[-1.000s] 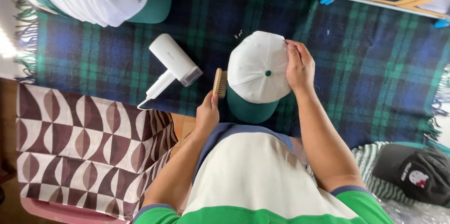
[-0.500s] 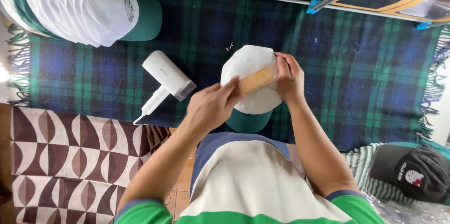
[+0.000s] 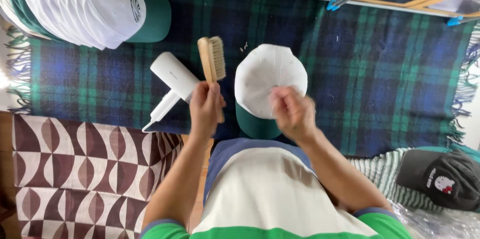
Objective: Using a handheld steamer and a brush to refresh and shape a baseball cap.
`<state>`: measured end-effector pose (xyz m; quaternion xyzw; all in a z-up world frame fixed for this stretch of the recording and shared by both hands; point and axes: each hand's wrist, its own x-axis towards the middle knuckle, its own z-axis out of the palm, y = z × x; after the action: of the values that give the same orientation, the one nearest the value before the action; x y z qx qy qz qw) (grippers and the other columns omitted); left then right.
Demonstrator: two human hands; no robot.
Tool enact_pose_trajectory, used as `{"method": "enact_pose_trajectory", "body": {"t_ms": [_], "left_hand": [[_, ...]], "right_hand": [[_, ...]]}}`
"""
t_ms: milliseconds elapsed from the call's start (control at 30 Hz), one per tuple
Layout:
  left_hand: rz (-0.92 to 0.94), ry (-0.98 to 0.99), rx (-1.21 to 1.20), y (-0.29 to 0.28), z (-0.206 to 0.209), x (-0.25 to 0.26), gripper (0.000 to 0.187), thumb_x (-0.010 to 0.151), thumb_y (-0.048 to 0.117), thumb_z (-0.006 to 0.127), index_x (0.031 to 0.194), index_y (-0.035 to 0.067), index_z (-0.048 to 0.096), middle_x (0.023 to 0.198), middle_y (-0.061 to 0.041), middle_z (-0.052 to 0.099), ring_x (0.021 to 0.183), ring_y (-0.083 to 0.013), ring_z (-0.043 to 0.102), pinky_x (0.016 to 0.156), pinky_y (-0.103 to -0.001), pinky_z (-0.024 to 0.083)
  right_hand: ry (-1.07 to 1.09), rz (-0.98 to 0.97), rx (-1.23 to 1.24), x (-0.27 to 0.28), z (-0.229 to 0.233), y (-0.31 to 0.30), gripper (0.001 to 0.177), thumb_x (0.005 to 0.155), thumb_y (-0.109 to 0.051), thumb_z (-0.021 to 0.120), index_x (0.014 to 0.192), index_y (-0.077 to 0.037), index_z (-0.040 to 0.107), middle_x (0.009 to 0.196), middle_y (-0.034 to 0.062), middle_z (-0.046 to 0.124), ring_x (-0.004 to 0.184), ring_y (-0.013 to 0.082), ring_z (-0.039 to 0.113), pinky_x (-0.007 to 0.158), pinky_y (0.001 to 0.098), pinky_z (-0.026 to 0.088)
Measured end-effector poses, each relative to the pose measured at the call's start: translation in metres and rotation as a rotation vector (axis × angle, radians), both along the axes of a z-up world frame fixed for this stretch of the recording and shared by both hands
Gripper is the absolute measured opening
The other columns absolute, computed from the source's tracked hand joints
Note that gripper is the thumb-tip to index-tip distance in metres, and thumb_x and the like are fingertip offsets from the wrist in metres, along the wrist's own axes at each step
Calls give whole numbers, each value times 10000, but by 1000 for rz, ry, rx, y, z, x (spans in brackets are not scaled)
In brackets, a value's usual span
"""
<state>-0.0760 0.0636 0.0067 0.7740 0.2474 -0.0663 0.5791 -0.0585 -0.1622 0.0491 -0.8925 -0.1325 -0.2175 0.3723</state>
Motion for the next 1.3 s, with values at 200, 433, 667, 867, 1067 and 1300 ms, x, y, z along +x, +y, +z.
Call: {"method": "enact_pose_trajectory", "body": {"t_ms": [200, 433, 667, 867, 1067, 1300], "left_hand": [[210, -271, -671, -76, 14, -72, 37, 1023, 35, 628, 1055, 37, 610, 848, -49, 649, 823, -110, 579, 802, -308, 524], [-34, -256, -118, -40, -39, -79, 412, 1058, 277, 604, 1392, 66, 489, 1354, -189, 491, 1252, -336, 521, 1020, -454, 444], [-15, 74, -560, -23, -149, -81, 357, 1038, 139, 651, 1381, 44, 624, 1089, -136, 717, 902, -177, 690, 726, -353, 586], [152, 135, -710, -26, -160, -82, 248, 989, 63, 683, 1227, -9, 701, 878, -129, 715, 696, -215, 730, 589, -324, 636], [157, 168, -687, -26, -149, -81, 232, 984, 75, 683, 1199, -9, 704, 876, -109, 659, 716, -223, 693, 627, -371, 643], [184, 239, -659, -24, -188, -84, 145, 938, 28, 658, 1073, 20, 711, 885, -141, 643, 727, -301, 671, 649, -430, 637]], "right_hand": [[503, 414, 310, -67, 2, 32, 554, 895, -31, 663, 1412, 66, 489, 1046, 323, 659, 960, 489, 686, 801, 577, 563], [140, 122, -234, -35, 11, -23, 417, 1052, -309, 643, 1292, 31, 649, 970, 220, 702, 834, 405, 706, 640, 447, 573], [116, 310, -742, -89, 22, 11, 501, 997, -429, 551, 1467, -258, 569, 659, -65, 543, 405, 163, 551, 383, 293, 460], [138, 98, -648, -68, -20, -12, 353, 983, -461, 633, 1208, -196, 694, 689, 27, 638, 507, 277, 623, 437, 440, 494], [34, 57, -590, -48, -6, -17, 363, 1014, -538, 621, 1153, -216, 712, 679, -24, 612, 586, 202, 662, 459, 346, 513], [239, 140, -402, -91, -41, -18, 311, 949, -480, 686, 929, -170, 687, 670, 23, 647, 616, 259, 689, 513, 377, 549]]}}
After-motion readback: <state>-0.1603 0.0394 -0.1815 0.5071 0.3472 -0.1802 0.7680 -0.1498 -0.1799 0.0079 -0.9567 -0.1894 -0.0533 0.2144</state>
